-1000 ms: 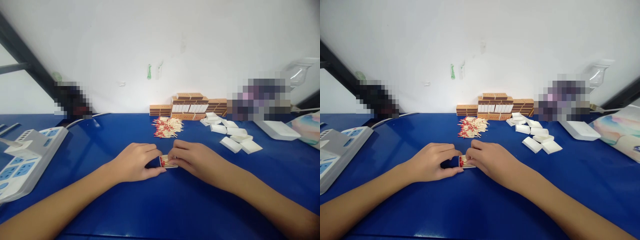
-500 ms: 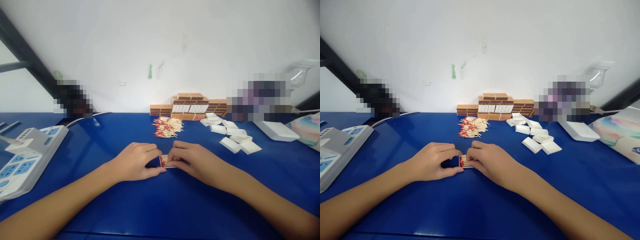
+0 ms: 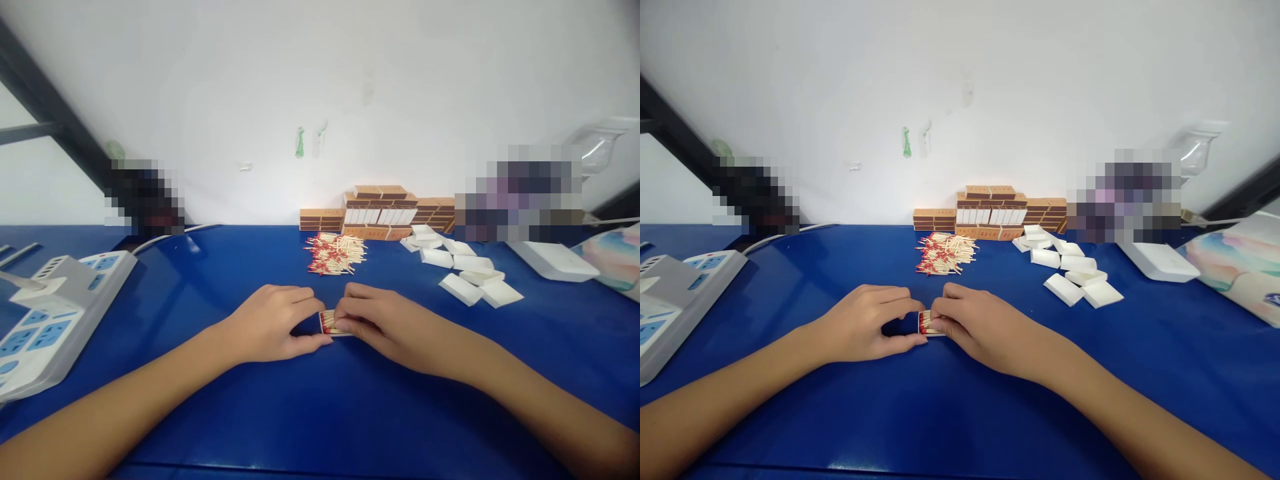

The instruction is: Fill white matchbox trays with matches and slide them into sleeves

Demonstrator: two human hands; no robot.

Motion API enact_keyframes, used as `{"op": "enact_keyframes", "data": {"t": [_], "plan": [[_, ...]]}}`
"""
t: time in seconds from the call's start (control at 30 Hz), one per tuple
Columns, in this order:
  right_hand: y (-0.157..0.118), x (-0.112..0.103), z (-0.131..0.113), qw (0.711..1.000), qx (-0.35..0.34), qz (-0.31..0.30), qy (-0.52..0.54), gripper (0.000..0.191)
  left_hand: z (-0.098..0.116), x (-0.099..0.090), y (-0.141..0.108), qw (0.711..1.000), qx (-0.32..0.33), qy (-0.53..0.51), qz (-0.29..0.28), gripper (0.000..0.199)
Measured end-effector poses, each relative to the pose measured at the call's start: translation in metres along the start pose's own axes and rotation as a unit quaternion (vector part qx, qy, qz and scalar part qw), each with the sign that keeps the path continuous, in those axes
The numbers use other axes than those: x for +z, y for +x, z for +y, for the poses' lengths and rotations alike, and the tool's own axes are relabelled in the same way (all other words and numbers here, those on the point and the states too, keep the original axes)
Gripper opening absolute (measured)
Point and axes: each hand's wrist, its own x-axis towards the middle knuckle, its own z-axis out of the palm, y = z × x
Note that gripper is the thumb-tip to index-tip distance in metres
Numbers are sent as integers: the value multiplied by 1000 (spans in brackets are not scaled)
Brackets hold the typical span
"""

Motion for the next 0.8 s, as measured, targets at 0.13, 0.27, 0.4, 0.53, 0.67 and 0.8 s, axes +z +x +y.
{"op": "enact_keyframes", "data": {"t": [0.13, 0.27, 0.4, 0.53, 0.67, 0.8], "plan": [[-2, 0, -1, 1000, -19, 12, 7, 22, 0, 0, 0, 1000, -1, -2, 1, 33], [-1, 2, 0, 1000, -22, 20, -11, 22, 0, 1, 0, 1000, 2, -1, 2, 33], [1, 2, 1, 999, -27, 26, -11, 21, 0, 1, 0, 1000, 2, 0, 5, 32], [1, 4, -1, 999, -29, 18, -14, 23, 0, 1, 0, 1000, -2, -2, 1, 32], [0, 5, 1, 999, -34, 21, -28, 26, 0, 0, 0, 1000, -1, -1, 0, 32], [2, -2, 11, 993, -49, 94, -45, 19, 0, 0, -1, 1000, -4, -8, -3, 34]]}}
